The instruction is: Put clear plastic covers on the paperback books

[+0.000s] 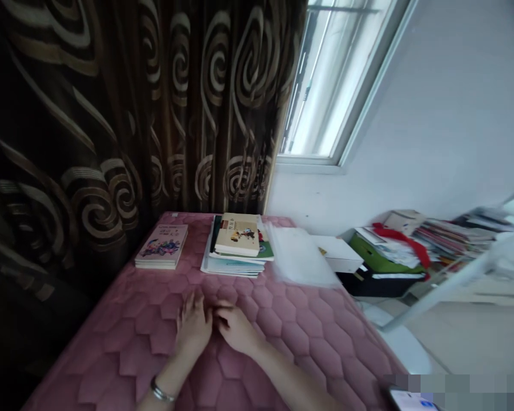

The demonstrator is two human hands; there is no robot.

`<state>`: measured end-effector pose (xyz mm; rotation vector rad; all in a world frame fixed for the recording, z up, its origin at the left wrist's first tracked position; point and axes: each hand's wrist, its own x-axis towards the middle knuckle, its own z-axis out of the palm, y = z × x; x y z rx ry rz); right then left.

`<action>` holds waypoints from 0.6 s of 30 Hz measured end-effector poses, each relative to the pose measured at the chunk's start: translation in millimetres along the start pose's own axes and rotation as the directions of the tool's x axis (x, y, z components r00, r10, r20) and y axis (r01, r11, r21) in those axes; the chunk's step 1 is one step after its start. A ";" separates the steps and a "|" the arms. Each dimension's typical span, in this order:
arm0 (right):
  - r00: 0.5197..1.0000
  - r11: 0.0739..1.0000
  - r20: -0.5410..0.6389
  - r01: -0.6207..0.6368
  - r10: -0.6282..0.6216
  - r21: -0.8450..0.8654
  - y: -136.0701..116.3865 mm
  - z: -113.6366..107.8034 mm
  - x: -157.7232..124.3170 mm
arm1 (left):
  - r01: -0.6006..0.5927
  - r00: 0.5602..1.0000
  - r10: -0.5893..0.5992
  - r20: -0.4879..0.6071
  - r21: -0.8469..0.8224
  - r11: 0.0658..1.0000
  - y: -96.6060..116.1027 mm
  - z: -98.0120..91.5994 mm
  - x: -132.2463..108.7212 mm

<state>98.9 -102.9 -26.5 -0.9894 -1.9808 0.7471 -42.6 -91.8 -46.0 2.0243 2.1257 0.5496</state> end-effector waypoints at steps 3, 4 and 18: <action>0.981 0.991 -0.140 -0.133 0.131 -0.003 6.4 -34.6 -38.7 | -0.072 0.997 0.071 0.015 0.079 0.994 22.3 14.9 -23.3; 0.965 0.984 -0.203 -0.175 0.169 -0.013 10.2 -45.9 -48.3 | -0.092 0.996 0.093 -0.008 0.101 0.991 25.6 15.9 -27.1; 0.664 0.724 -0.708 -0.608 0.239 -0.326 92.0 -158.2 -33.9 | -0.162 0.985 0.171 -0.028 0.199 0.967 31.5 -11.4 -31.8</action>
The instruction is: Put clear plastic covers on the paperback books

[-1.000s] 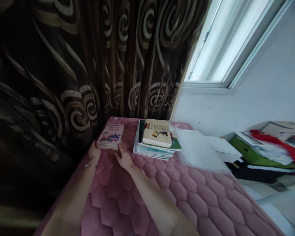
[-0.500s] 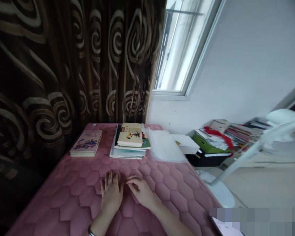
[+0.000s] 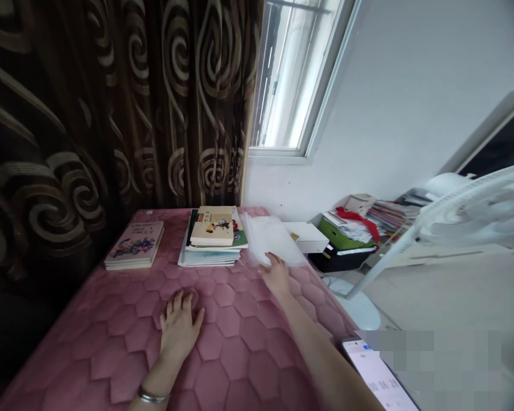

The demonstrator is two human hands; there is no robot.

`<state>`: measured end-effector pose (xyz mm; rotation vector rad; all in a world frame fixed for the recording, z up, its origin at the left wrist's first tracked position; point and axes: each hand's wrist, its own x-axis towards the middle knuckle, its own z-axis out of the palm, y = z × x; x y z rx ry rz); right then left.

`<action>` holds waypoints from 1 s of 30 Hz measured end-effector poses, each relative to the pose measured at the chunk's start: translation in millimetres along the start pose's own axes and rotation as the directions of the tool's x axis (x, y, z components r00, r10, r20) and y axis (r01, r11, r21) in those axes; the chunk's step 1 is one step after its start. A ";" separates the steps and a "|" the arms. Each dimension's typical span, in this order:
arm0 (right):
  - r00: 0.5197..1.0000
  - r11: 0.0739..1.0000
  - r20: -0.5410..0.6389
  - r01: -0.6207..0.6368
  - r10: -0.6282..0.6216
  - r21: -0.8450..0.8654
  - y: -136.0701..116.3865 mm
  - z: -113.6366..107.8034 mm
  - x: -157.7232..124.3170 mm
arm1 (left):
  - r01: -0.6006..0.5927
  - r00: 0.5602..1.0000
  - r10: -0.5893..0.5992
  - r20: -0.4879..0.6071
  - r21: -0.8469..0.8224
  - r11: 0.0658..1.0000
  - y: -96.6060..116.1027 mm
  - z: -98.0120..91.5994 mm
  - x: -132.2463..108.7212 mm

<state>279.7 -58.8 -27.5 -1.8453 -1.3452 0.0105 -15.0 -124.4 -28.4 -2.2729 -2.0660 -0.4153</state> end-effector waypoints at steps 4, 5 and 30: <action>0.997 0.998 0.080 -0.018 0.022 -0.061 -9.4 4.7 12.7 | 0.012 0.999 -0.011 0.033 -0.020 1.000 -0.7 -3.1 0.7; 0.996 0.998 0.087 -0.025 0.030 -0.060 -11.3 4.3 15.5 | 0.015 0.999 -0.014 0.037 -0.022 1.000 -0.9 -3.1 1.2; 0.978 0.957 0.056 0.186 -0.203 0.222 10.7 2.7 -6.1 | 0.032 0.997 -0.029 0.066 -0.051 0.998 0.3 -6.1 1.8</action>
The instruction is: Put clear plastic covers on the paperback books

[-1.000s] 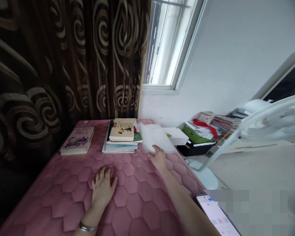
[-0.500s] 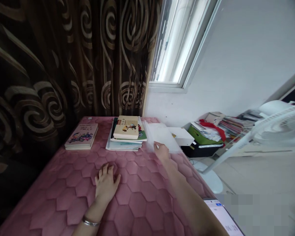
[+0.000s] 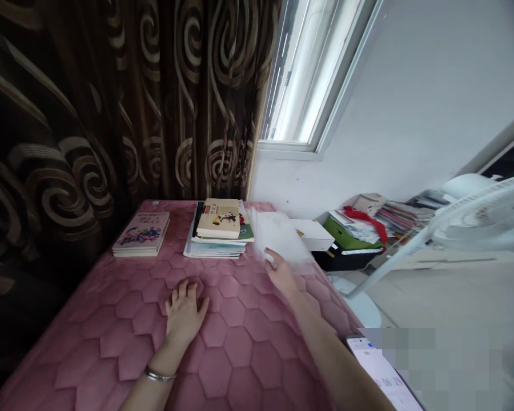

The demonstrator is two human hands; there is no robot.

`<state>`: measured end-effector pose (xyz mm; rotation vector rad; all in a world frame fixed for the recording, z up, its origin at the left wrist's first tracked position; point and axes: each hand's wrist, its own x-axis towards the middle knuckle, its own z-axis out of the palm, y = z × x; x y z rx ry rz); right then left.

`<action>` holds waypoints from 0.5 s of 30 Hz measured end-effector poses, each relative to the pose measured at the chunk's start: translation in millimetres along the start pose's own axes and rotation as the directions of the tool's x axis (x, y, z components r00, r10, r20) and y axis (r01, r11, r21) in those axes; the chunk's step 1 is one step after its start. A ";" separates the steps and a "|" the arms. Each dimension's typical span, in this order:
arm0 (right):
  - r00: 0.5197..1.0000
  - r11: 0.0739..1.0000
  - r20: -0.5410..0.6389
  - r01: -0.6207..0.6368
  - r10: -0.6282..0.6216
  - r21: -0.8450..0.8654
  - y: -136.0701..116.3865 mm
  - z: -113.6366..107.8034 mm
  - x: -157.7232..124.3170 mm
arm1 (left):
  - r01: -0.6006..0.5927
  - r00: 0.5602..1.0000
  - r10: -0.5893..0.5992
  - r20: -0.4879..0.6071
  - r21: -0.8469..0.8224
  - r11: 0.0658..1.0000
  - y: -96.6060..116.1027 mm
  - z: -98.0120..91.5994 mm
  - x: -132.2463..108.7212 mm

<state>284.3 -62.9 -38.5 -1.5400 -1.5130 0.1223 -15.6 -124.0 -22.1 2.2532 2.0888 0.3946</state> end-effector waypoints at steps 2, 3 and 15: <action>0.994 0.998 0.095 0.054 -0.050 -0.037 8.1 3.7 -7.3 | -0.002 1.000 0.002 -0.005 0.000 1.000 0.4 -0.1 0.1; 0.988 0.995 0.137 0.076 -0.067 -0.065 11.5 3.9 -9.7 | 0.000 1.000 0.000 -0.006 0.001 1.000 0.9 -0.5 0.1; 0.980 0.971 0.123 -0.131 0.157 -0.198 25.0 -8.1 43.9 | 0.016 1.000 -0.016 0.005 -0.030 0.999 0.9 -2.0 -1.3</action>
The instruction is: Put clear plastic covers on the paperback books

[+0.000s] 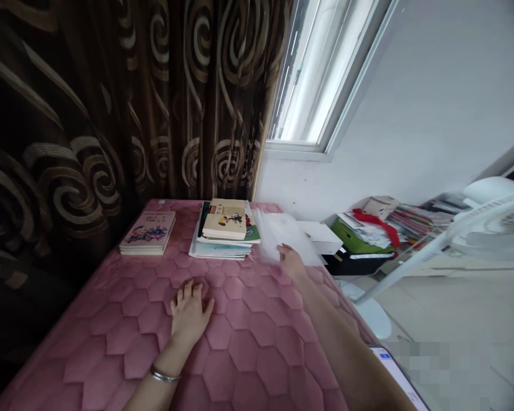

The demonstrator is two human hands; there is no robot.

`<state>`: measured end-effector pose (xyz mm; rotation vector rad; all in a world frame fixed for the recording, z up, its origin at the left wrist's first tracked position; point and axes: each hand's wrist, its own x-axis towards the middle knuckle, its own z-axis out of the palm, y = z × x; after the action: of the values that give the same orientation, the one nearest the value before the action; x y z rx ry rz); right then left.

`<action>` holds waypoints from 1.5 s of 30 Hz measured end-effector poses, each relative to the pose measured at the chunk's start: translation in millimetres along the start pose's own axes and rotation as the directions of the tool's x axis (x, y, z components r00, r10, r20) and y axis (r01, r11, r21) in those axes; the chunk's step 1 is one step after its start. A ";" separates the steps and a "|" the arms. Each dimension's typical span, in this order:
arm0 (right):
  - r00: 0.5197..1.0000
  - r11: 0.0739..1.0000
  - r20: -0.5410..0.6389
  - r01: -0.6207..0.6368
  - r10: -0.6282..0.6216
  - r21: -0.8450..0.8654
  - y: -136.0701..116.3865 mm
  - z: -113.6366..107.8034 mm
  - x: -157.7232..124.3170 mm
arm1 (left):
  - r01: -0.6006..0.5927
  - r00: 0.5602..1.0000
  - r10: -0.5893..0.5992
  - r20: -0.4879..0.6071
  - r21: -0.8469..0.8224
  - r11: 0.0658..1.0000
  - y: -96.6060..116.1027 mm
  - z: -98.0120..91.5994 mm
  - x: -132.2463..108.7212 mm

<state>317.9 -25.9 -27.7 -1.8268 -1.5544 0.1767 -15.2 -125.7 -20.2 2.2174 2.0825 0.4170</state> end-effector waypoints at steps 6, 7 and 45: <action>0.995 0.995 -0.073 -0.061 0.067 0.079 2.1 -8.8 -11.4 | 0.002 1.000 -0.002 0.010 -0.011 1.000 0.7 -1.1 -0.1; 0.991 0.993 -0.102 -0.074 0.084 0.092 2.7 -13.6 -13.4 | 0.003 1.000 -0.003 0.008 -0.012 1.000 0.6 -0.9 0.0; 0.903 0.770 0.425 -0.220 -0.072 0.599 -104.7 -11.2 -137.5 | 0.045 0.990 -0.093 -0.103 -0.395 0.918 -4.6 -4.2 5.5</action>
<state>203.3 -153.5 -3.8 -1.3372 -1.4401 1.0808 -20.4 -120.4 -16.5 1.9215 1.9116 0.8942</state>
